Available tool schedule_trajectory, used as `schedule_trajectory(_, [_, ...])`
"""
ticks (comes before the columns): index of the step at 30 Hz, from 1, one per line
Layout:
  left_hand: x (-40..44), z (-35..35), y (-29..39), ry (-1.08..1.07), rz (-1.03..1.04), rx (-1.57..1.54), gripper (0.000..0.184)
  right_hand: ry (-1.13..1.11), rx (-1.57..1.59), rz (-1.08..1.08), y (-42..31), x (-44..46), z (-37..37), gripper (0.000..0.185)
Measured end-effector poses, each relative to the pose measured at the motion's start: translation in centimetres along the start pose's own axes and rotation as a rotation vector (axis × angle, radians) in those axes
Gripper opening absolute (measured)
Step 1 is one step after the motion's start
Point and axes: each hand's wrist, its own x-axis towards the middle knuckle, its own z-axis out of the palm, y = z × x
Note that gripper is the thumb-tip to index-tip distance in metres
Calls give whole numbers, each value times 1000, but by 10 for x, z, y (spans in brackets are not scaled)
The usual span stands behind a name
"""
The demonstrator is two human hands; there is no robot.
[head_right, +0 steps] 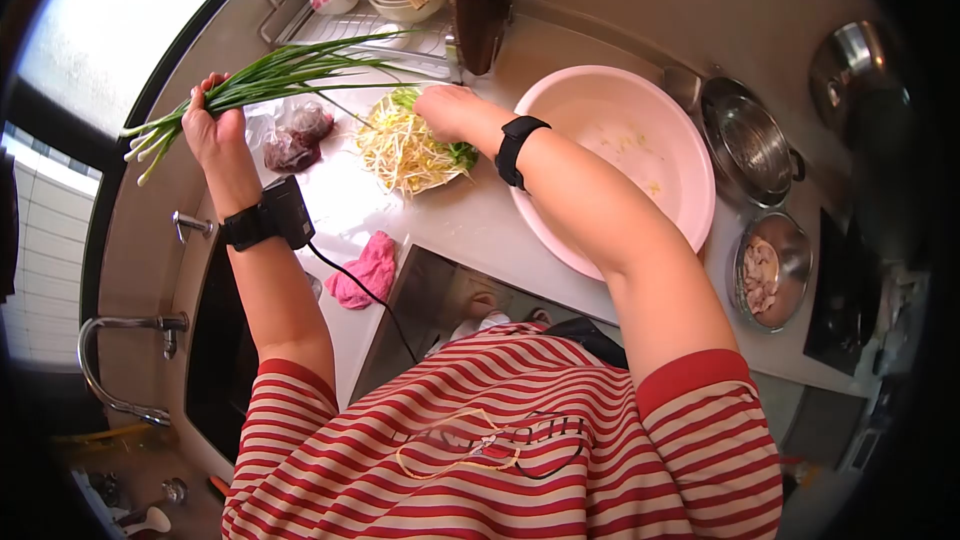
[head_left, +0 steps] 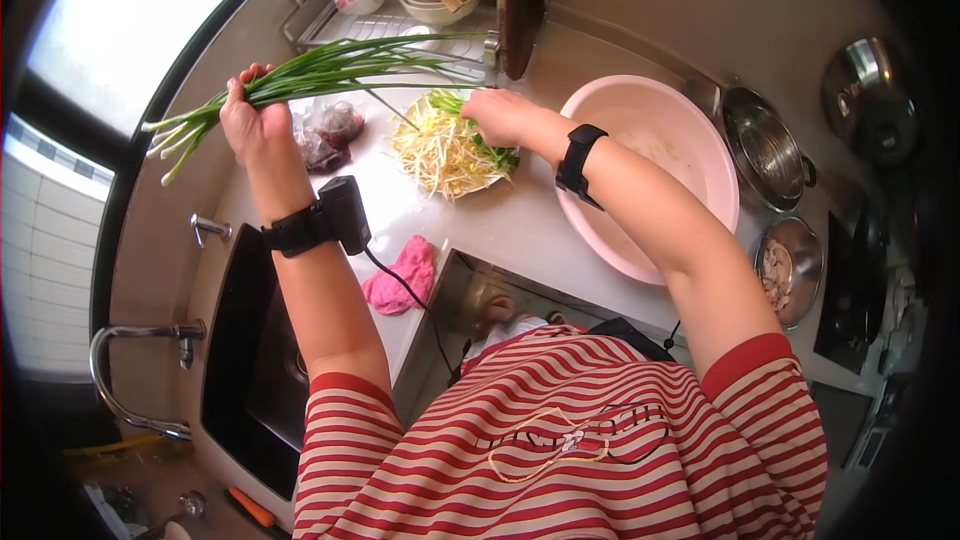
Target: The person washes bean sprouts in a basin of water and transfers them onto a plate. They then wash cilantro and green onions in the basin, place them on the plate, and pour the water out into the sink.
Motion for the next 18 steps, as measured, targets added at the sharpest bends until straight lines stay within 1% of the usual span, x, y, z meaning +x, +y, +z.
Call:
schedule_trajectory(1, [2,-3,3,29,5,-9,15,29,-98,-80,-5,1,1,21])
schedule_trajectory(2, [6,-7,6,10,-4,-22,14,14,-220,-126,-8,-3,0,14])
schedule_trajectory(3, [7,-10,9,24,2,-24,14,3,-222,-137,-9,-3,1,14])
schedule_trajectory(5, [5,-7,13,31,4,-19,13,-1,-325,-258,-2,-1,6,13])
schedule_trajectory(6, [4,-6,14,32,8,-16,12,129,-347,-341,4,0,12,12])
schedule_trajectory(7, [4,-6,14,36,10,-19,12,125,-349,-345,0,1,10,12])
schedule_trajectory(9, [4,-4,14,27,-10,-45,10,11,-493,-272,-9,1,7,11])
schedule_trajectory(12, [4,-3,11,23,-29,-60,8,39,-519,-340,-14,2,10,11])
schedule_trajectory(16, [5,-4,8,32,-55,-77,7,-23,-485,-306,-19,4,10,13])
schedule_trajectory(18, [6,-5,7,30,-58,-80,7,-43,-452,-280,-24,0,3,10])
